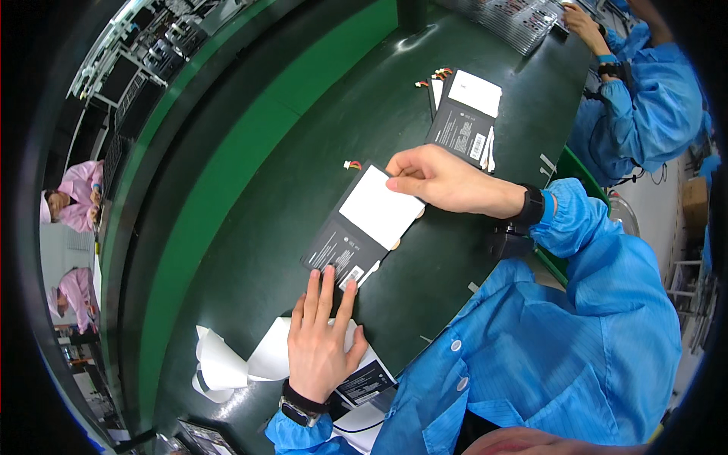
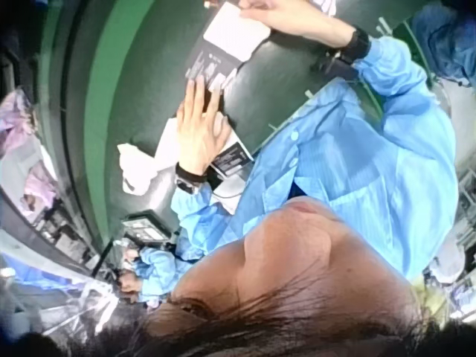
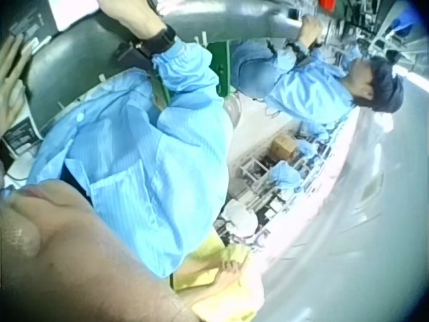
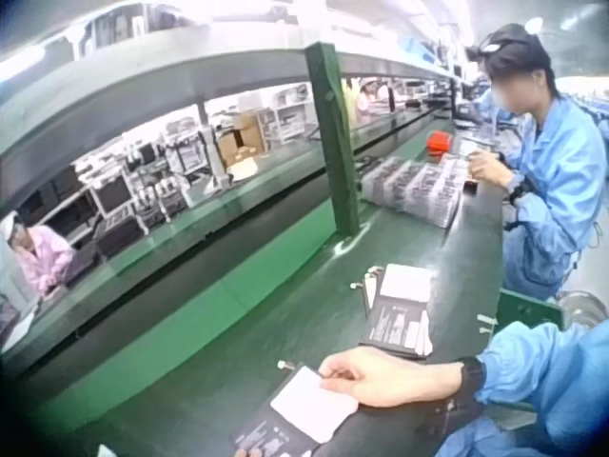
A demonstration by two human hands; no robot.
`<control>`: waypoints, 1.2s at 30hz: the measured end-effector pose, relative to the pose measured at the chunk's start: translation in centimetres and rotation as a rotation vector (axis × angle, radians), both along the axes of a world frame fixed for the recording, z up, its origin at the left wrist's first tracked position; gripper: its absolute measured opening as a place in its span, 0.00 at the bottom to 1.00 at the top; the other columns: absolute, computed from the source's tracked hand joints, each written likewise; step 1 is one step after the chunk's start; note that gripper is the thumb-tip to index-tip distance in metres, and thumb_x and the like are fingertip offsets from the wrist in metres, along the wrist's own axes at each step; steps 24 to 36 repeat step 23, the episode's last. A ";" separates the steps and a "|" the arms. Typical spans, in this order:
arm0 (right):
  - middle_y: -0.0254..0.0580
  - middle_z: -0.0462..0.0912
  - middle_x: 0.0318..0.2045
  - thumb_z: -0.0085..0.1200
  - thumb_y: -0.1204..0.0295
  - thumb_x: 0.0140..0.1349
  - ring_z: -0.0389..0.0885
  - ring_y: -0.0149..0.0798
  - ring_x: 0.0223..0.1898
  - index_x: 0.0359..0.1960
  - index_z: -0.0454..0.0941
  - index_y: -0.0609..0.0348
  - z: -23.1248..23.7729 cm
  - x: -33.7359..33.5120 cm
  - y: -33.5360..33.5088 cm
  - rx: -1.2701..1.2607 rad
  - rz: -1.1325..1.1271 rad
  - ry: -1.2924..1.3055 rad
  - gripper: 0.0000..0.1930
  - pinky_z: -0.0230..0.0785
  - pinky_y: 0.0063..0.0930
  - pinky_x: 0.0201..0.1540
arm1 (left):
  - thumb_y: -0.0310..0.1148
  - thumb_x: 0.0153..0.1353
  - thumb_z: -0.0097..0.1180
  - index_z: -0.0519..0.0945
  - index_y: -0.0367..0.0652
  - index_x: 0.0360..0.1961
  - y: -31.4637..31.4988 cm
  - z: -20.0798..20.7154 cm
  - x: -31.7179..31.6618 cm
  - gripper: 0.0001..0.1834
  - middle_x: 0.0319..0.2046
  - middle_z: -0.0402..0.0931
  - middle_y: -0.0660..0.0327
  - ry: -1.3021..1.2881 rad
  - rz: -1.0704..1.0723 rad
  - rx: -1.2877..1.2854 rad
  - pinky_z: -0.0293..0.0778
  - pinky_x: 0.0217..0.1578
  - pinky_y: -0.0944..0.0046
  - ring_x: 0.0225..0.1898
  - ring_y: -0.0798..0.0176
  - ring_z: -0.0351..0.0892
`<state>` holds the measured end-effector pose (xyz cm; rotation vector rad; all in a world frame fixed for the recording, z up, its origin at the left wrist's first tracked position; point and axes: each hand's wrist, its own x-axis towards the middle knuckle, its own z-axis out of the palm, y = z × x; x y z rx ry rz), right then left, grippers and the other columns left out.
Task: Installing internal batteries and applying protective labeling to tablet devices on an electronics assembly line.
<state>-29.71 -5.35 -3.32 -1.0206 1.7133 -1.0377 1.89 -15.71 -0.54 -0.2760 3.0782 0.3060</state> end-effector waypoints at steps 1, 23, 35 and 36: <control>0.36 0.87 0.33 0.58 0.69 0.76 0.80 0.26 0.35 0.45 0.83 0.68 -0.4 -0.7 0.5 -0.149 -0.081 0.031 0.11 0.74 0.27 0.40 | 0.33 0.57 0.65 0.75 0.40 0.72 -0.1 -0.2 0.3 0.39 0.77 0.62 0.39 0.012 0.035 0.022 0.65 0.71 0.41 0.77 0.36 0.62; 0.37 0.90 0.41 0.56 0.62 0.79 0.85 0.28 0.42 0.53 0.85 0.62 -13.1 -38.5 4.2 -0.235 -0.170 0.796 0.16 0.76 0.24 0.49 | 0.35 0.57 0.69 0.86 0.46 0.45 -4.2 -2.9 3.6 0.15 0.29 0.77 0.61 0.470 0.391 0.112 0.77 0.35 0.56 0.31 0.53 0.81; 0.37 0.90 0.41 0.56 0.62 0.79 0.85 0.28 0.42 0.53 0.85 0.62 -13.1 -38.5 4.2 -0.235 -0.170 0.796 0.16 0.76 0.24 0.49 | 0.35 0.57 0.69 0.86 0.46 0.45 -4.2 -2.9 3.6 0.15 0.29 0.77 0.61 0.470 0.391 0.112 0.77 0.35 0.56 0.31 0.53 0.81; 0.37 0.90 0.41 0.56 0.62 0.79 0.85 0.28 0.42 0.53 0.85 0.62 -13.1 -38.5 4.2 -0.235 -0.170 0.796 0.16 0.76 0.24 0.49 | 0.35 0.57 0.69 0.86 0.46 0.45 -4.2 -2.9 3.6 0.15 0.29 0.77 0.61 0.470 0.391 0.112 0.77 0.35 0.56 0.31 0.53 0.81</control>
